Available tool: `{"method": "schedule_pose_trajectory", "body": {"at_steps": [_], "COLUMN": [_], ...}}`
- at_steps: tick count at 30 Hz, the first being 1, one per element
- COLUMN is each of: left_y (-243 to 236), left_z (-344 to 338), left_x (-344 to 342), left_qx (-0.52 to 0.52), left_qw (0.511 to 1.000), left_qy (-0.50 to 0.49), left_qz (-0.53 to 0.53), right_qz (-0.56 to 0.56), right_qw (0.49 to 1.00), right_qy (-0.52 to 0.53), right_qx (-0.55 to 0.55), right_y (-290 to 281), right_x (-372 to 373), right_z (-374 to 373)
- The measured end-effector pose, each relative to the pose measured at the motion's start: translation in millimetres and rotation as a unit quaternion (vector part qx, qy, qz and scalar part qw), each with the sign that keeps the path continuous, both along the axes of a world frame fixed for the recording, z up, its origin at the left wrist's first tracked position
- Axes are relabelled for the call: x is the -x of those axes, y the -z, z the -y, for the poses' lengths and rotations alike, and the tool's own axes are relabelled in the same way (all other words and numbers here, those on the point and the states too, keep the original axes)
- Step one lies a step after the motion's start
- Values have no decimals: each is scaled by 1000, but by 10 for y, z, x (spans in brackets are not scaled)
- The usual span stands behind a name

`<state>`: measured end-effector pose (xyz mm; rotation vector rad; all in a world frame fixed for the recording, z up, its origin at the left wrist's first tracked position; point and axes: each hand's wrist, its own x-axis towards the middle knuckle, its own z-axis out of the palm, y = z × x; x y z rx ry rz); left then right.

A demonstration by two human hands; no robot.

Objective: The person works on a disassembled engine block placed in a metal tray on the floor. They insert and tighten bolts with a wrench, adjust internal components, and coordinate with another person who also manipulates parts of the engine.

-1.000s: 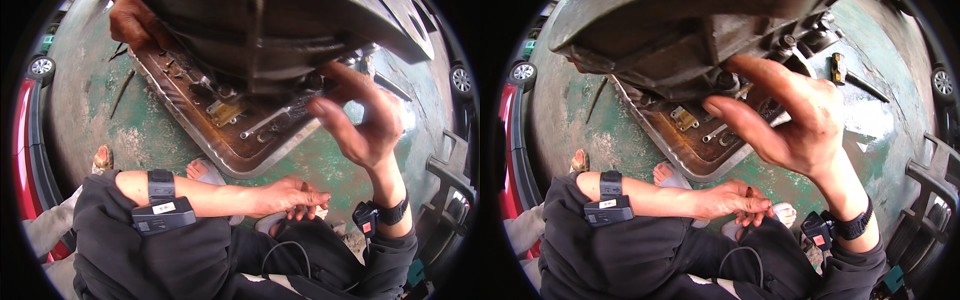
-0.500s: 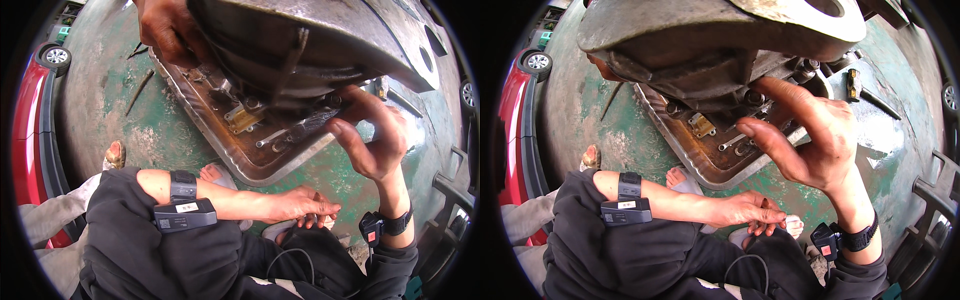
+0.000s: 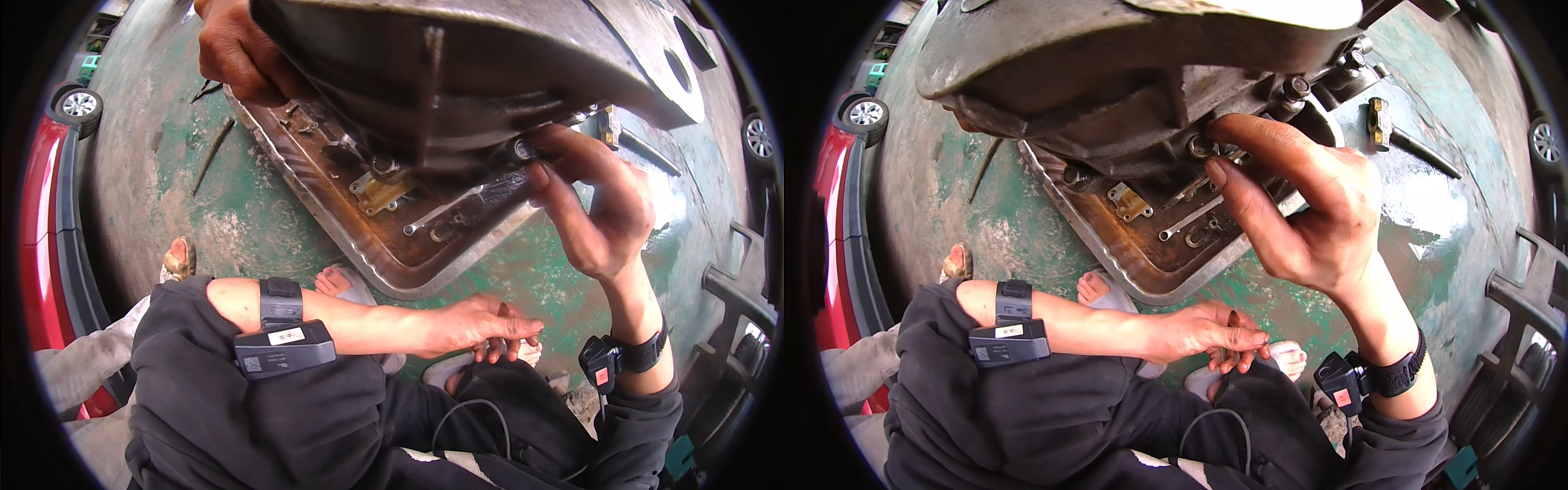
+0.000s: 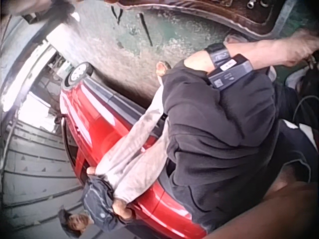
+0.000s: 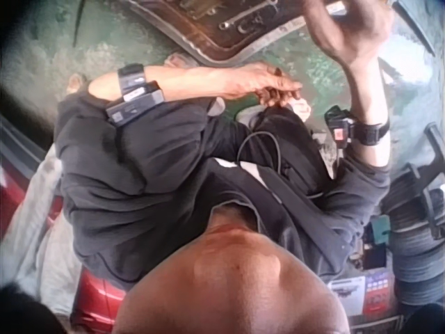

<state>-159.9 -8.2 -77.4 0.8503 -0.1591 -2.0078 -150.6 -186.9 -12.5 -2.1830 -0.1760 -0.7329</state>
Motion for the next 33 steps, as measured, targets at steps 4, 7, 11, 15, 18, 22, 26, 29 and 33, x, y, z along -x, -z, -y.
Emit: {"method": "schedule_pose_trajectory", "body": {"at_steps": [4, 7, 11, 15, 18, 22, 26, 29, 33], "left_y": [-5, -2, -7, -1, -2, -14, -35, -41, -49], "left_z": [27, 55, 42, 45, 57, 53, 30, 20, 19], "left_x": [-29, -25, -13, -19, -21, -20, -16, -33, -32], "left_qx": [10, 3, -6, 2, -7, -5, -1, -4, -3], "left_qw": [1000, 1000, 1000, 1000, 1000, 1000, 1000, 1000, 1000], "left_qy": [5, -4, -11, -11, -10, -12, -15, -2, 7], "left_qz": [7, 5, 9, 6, 5, 10, 12, 6, 5], "right_qz": [-12, -20, 8, -26, -44, -27, 2, -6, -49], "right_qw": [998, 999, 998, 997, 999, 995, 995, 989, 991], "right_qy": [36, 37, -57, -70, -24, 25, -21, -77, -102], "right_qx": [-56, -21, -2, 14, 19, 92, 93, 125, 74], "right_y": [36, 34, 19, 22, 21, -3, -40, -82, -155], "right_x": [14, 35, 10, -11, -20, -25, -32, -55, -113], "right_z": [-46, -68, 3, 4, -40, -62, 14, 96, 147]}}
